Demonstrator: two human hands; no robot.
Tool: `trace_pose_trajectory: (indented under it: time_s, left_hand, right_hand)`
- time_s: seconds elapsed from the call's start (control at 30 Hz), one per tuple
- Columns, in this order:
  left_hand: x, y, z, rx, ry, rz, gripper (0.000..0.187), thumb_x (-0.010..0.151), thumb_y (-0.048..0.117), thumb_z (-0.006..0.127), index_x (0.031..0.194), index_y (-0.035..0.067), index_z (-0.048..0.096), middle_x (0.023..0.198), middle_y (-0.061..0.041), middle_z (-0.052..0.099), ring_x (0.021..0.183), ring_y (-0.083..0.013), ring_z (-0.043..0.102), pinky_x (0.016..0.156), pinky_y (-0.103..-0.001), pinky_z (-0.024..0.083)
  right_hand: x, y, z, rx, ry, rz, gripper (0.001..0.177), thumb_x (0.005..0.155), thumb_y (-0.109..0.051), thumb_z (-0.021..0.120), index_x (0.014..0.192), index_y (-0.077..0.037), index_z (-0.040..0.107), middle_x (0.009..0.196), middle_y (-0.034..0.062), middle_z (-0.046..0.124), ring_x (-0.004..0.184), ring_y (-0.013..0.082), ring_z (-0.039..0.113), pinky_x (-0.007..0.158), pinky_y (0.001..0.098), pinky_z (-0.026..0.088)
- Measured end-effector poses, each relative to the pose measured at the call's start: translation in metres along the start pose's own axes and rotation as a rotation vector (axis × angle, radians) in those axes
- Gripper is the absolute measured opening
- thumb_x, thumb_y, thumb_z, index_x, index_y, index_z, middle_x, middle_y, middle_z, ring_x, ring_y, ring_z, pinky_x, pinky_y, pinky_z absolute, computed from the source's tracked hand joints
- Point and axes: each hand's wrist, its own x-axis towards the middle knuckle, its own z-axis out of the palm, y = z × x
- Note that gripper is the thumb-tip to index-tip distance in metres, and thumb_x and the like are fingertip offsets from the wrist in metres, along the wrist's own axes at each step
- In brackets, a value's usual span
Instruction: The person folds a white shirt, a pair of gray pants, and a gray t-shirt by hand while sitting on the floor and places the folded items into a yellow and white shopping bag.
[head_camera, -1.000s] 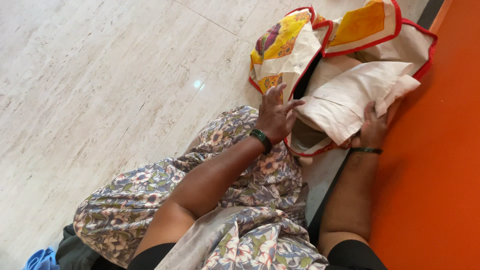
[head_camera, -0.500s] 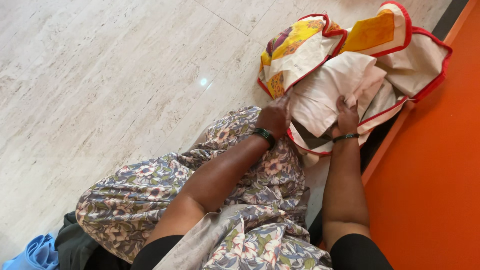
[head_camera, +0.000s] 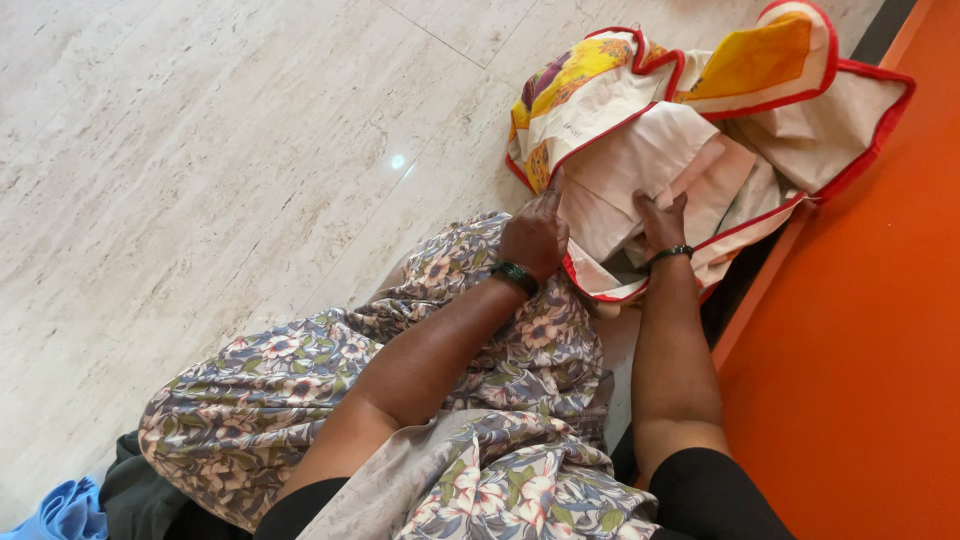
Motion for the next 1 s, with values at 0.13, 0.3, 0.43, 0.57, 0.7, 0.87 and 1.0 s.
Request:
trace_pose_trajectory:
  time_s: [0.13,0.3,0.43,0.57,0.7,0.87,1.0]
  left_hand:
    - [0.002,0.0,0.0,0.042,-0.094,-0.098,0.076,0.089,0.014,0.06,0.16,0.009,0.033,0.112,-0.023,0.07,0.098,-0.0374,0.07,0.085,-0.048,0.057]
    - [0.001,0.0,-0.002,0.063,-0.064,-0.025,0.077,0.089,0.014,0.06,0.16,0.006,0.03,0.115,-0.021,0.07,0.1,-0.0357,0.069,0.086,-0.047,0.057]
    - [-0.001,0.006,-0.005,0.075,-0.095,-0.029,0.079,0.087,0.016,0.061,0.159,0.007,0.03,0.113,-0.02,0.071,0.099,-0.0354,0.069,0.084,-0.047,0.057]
    - [-0.002,0.009,-0.003,0.073,-0.078,0.007,0.077,0.091,0.015,0.06,0.161,0.007,0.028,0.114,-0.02,0.071,0.099,-0.0352,0.069,0.085,-0.046,0.058]
    - [-0.005,0.009,-0.007,0.084,-0.097,-0.084,0.078,0.091,0.013,0.059,0.163,0.009,0.029,0.1,-0.02,0.071,0.093,-0.0357,0.069,0.083,-0.047,0.057]
    - [-0.004,0.008,-0.006,0.02,0.01,-0.056,0.078,0.09,0.012,0.058,0.162,0.007,0.028,0.101,-0.021,0.07,0.092,-0.0363,0.068,0.083,-0.048,0.056]
    - [-0.005,0.007,-0.003,0.011,-0.021,-0.041,0.077,0.091,0.012,0.059,0.162,0.007,0.029,0.102,-0.021,0.07,0.094,-0.0361,0.068,0.085,-0.048,0.057]
  right_hand:
    - [0.058,0.025,0.001,0.024,-0.038,-0.173,0.078,0.088,-0.005,0.078,0.15,-0.006,0.03,0.134,0.0131,0.059,0.119,0.0271,0.063,0.099,0.0438,0.058]
    - [0.05,-0.001,0.003,0.019,0.034,0.011,0.09,0.084,-0.012,0.076,0.154,-0.013,0.02,0.137,0.0132,0.055,0.116,0.0258,0.062,0.095,0.0452,0.058]
    - [-0.007,-0.016,0.009,-0.874,0.607,-0.905,0.108,0.092,-0.032,0.086,0.164,-0.011,0.008,0.166,0.0245,0.023,0.152,0.0471,0.03,0.123,0.0586,0.028]
    - [-0.039,-0.027,0.042,-1.229,0.387,-0.901,0.08,0.105,-0.044,0.071,0.168,-0.031,0.023,0.174,0.0157,0.011,0.159,0.0442,0.009,0.127,0.0632,0.015]
    - [-0.021,-0.044,0.063,-1.438,0.076,-0.413,0.076,0.096,-0.062,0.056,0.163,-0.043,0.026,0.175,0.0059,0.003,0.154,0.0479,-0.005,0.119,0.073,0.01]
    - [-0.007,-0.05,0.068,-1.522,-0.03,-0.229,0.079,0.09,-0.066,0.052,0.16,-0.043,0.023,0.172,0.0016,0.004,0.154,0.0429,-0.001,0.118,0.0697,0.011]
    - [0.001,-0.054,0.06,-1.442,0.111,-0.359,0.073,0.1,-0.06,0.053,0.165,-0.032,0.032,0.159,0.0083,0.036,0.153,0.0397,0.019,0.125,0.0676,0.016]
